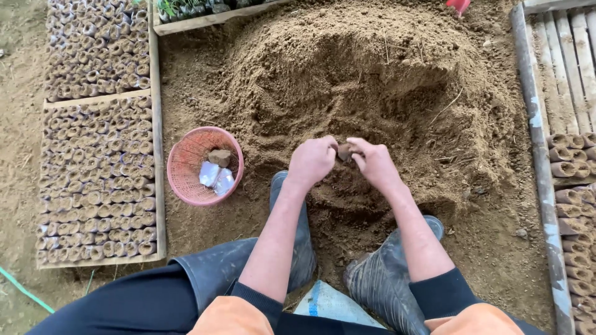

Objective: Filling small biodegradable pots with soil, using a stick to create holes, and arranging them in a tray.

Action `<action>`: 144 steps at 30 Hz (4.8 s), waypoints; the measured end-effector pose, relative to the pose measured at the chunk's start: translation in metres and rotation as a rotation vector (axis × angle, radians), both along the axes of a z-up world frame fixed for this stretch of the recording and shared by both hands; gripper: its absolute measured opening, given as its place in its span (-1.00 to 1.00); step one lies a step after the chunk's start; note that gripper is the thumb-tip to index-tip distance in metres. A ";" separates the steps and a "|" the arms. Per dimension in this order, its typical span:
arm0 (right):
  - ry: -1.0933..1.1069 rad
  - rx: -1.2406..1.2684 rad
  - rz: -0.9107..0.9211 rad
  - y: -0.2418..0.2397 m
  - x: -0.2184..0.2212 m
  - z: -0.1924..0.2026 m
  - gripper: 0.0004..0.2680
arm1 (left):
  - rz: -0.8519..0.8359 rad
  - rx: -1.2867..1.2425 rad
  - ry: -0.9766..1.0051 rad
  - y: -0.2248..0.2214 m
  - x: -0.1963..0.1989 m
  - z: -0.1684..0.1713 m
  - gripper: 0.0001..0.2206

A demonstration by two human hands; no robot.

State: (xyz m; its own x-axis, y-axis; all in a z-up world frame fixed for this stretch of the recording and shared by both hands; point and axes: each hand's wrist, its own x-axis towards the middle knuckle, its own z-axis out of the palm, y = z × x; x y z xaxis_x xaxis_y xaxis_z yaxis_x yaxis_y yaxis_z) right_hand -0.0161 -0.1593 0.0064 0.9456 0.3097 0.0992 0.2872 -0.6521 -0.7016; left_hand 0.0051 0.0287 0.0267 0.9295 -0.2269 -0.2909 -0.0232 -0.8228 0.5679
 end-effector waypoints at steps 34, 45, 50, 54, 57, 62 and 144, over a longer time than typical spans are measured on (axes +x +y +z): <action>-0.181 -0.398 -0.106 -0.001 -0.023 -0.106 -0.85 | 0.919 -1.648 0.242 -0.056 0.025 -0.054 -0.60; 0.274 0.434 -0.547 -0.002 -0.004 0.098 -0.88 | 0.843 -1.520 0.447 -0.067 0.004 -0.035 -0.62; 0.054 0.310 -0.328 0.009 0.007 0.093 -0.88 | 0.823 -1.596 0.491 -0.083 0.006 -0.038 -0.64; -0.138 0.181 -0.219 -0.001 0.005 0.084 -0.81 | 0.823 -1.628 0.531 -0.086 0.008 -0.038 -0.62; -0.254 0.073 -0.117 -0.006 0.004 0.093 -0.76 | 0.810 -1.656 0.523 -0.086 0.005 -0.027 -0.62; -0.251 -0.273 0.080 -0.021 0.002 0.078 -0.61 | 0.767 -1.617 0.518 -0.085 0.005 -0.037 -0.66; -0.140 -0.582 -0.060 0.019 -0.020 -0.092 -0.75 | 0.832 -1.563 0.461 -0.023 0.012 -0.018 -0.69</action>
State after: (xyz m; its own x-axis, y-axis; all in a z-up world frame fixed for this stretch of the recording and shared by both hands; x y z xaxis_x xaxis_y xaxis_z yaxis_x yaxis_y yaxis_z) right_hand -0.0361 -0.1406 -0.0855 0.9533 0.2971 0.0546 0.3021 -0.9357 -0.1823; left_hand 0.0175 0.0059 0.0084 0.8461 -0.0850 -0.5261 0.4303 0.6914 0.5803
